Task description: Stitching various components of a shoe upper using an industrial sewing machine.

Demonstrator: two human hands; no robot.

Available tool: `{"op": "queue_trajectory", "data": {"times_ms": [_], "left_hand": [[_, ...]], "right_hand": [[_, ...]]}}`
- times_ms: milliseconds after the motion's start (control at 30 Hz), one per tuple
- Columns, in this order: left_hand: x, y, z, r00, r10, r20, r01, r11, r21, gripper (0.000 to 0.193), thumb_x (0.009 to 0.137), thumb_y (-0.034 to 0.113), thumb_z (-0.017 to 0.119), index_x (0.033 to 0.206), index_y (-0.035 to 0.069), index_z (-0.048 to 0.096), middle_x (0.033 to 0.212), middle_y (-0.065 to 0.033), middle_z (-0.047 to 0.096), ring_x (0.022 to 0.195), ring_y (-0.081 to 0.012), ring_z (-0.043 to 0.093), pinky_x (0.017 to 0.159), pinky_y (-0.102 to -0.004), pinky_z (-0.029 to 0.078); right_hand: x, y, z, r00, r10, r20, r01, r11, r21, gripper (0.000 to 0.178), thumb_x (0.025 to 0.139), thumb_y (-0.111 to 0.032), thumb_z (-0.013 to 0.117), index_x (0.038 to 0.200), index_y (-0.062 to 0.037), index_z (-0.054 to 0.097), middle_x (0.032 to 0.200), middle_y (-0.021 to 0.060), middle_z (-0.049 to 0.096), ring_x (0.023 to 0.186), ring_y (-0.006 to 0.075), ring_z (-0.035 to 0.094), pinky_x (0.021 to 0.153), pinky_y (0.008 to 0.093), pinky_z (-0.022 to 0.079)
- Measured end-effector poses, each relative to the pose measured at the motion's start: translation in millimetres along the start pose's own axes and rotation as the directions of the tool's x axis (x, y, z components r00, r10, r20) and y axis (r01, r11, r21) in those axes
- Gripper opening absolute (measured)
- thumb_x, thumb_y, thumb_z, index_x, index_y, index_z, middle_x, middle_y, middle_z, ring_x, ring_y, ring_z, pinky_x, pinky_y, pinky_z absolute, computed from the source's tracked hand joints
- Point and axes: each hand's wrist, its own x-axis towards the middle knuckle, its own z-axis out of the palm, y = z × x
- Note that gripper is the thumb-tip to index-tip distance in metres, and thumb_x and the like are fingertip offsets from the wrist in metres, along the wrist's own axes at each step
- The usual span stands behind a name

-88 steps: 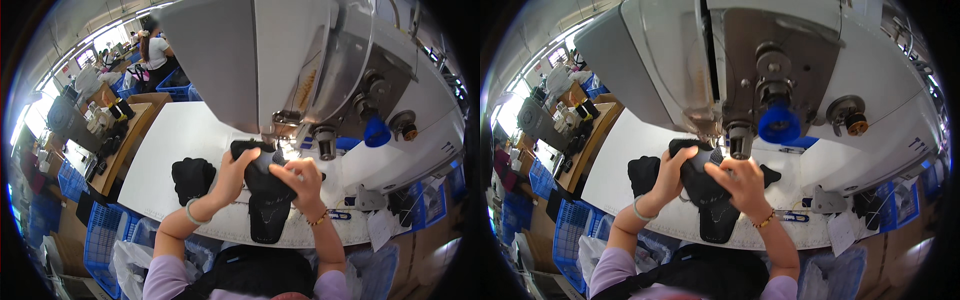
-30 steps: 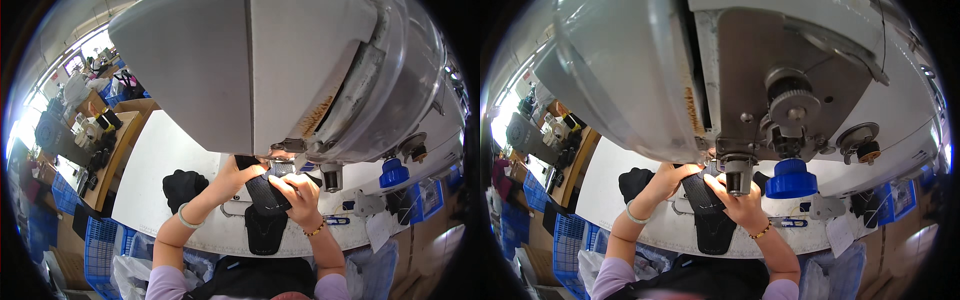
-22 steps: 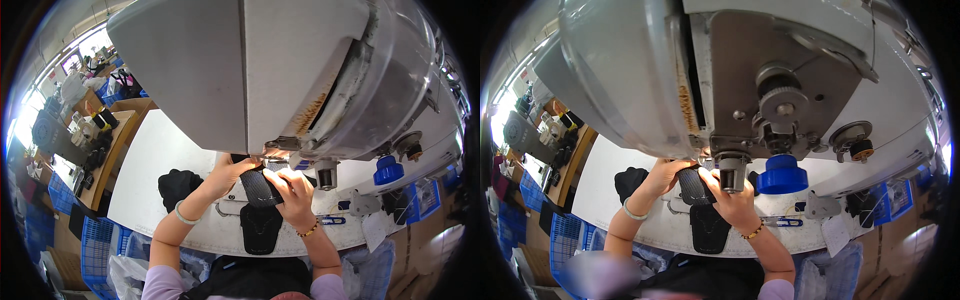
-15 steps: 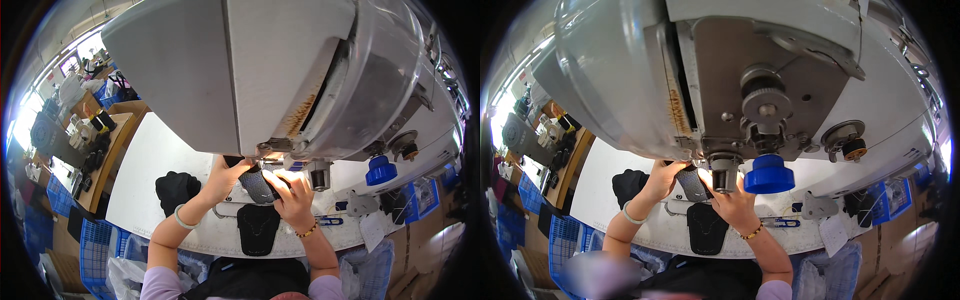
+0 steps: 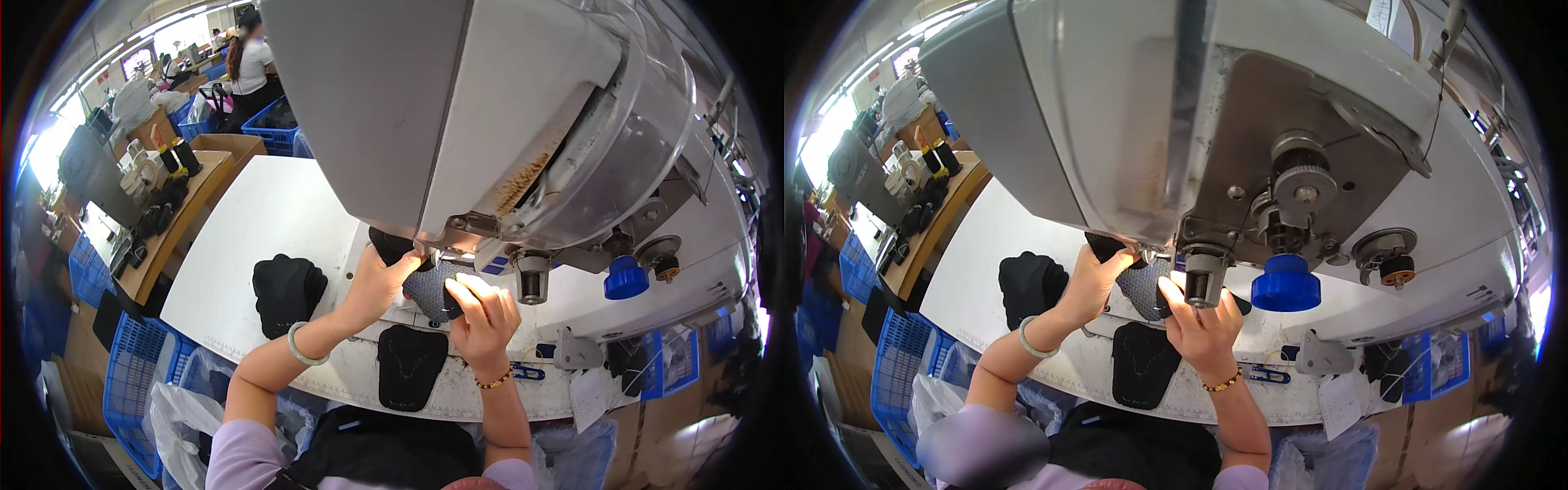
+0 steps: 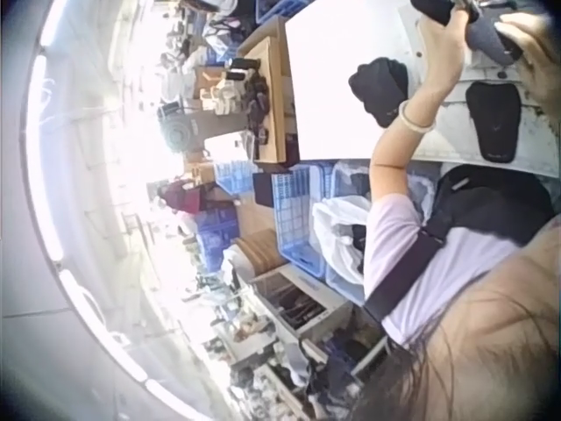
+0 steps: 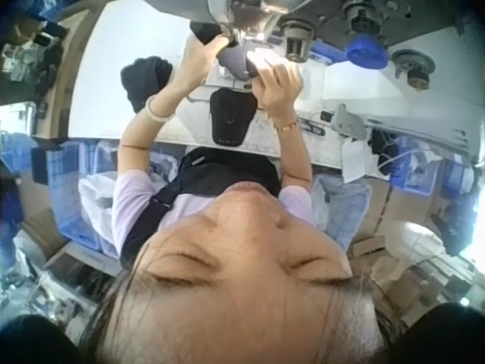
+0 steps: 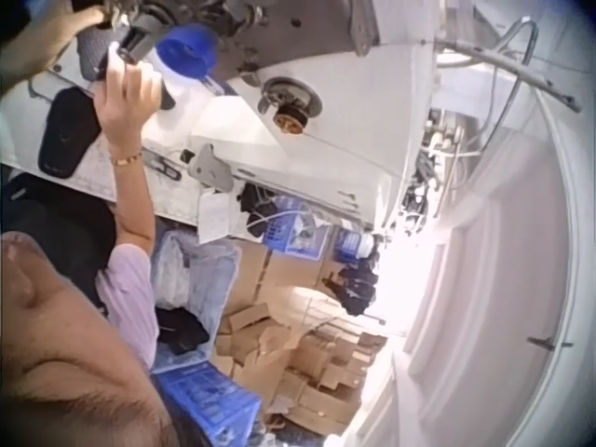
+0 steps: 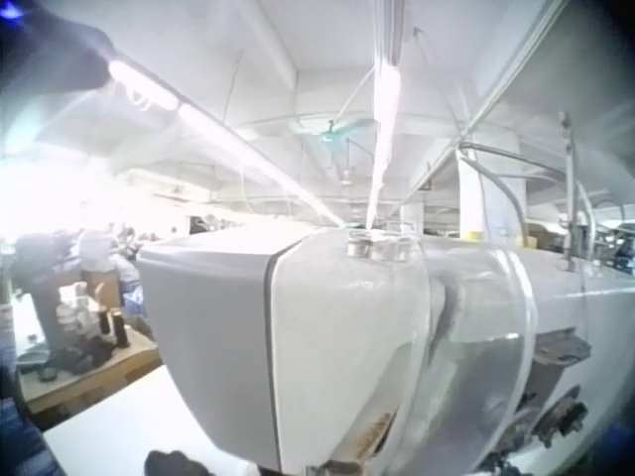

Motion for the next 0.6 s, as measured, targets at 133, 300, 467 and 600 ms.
{"op": "queue_trajectory", "data": {"times_ms": [133, 300, 467, 600], "left_hand": [[-7, 17, 7, 0.996, -0.086, -0.031, 0.087, 0.995, 0.039, 0.013, 0.088, 0.012, 0.056, 0.091, 0.000, 0.060, 0.076, 0.0002, 0.059, 0.061, -0.0054, 0.051, 0.050, -0.0215, 0.041], [-14, 9, 15, 0.992, -0.055, -0.113, 0.071, 0.987, 0.142, 0.013, 0.086, 0.009, 0.055, 0.094, 0.001, 0.060, 0.077, 0.0010, 0.060, 0.057, -0.0041, 0.050, 0.045, -0.0208, 0.039], [-16, 7, 30, 0.961, 0.068, -0.268, -0.044, 0.995, 0.092, 0.010, 0.085, 0.003, 0.054, 0.090, -0.003, 0.061, 0.080, -0.0016, 0.061, 0.072, -0.0092, 0.053, 0.066, -0.0246, 0.043], [-19, 2, 41, 0.905, 0.279, -0.321, -0.198, 0.945, 0.261, 0.014, 0.086, 0.002, 0.052, 0.094, -0.004, 0.062, 0.083, -0.0022, 0.062, 0.075, -0.0088, 0.053, 0.068, -0.0247, 0.043]], "right_hand": [[-5, 3, -3, 0.995, 0.093, 0.024, -0.094, 0.995, 0.023, 0.035, 0.058, 0.006, 0.057, 0.090, -0.0082, 0.065, 0.093, 0.0053, 0.064, 0.068, 0.0201, 0.059, 0.058, 0.0285, 0.044], [-9, 9, -2, 0.986, 0.163, -0.016, -0.164, 0.985, -0.059, 0.033, 0.060, 0.008, 0.059, 0.088, -0.0087, 0.065, 0.092, 0.0064, 0.064, 0.069, 0.0221, 0.061, 0.058, 0.0293, 0.045], [-16, 18, 3, 0.964, 0.258, -0.058, -0.261, 0.964, -0.054, 0.033, 0.051, 0.004, 0.061, 0.083, -0.0020, 0.063, 0.097, 0.0097, 0.063, 0.066, 0.0256, 0.057, 0.057, 0.0329, 0.046], [-20, 26, 15, 0.885, 0.462, -0.054, -0.459, 0.887, 0.056, 0.021, 0.063, 0.008, 0.063, 0.082, -0.0004, 0.062, 0.086, 0.0120, 0.064, 0.071, 0.0295, 0.058, 0.063, 0.0346, 0.047]]}}
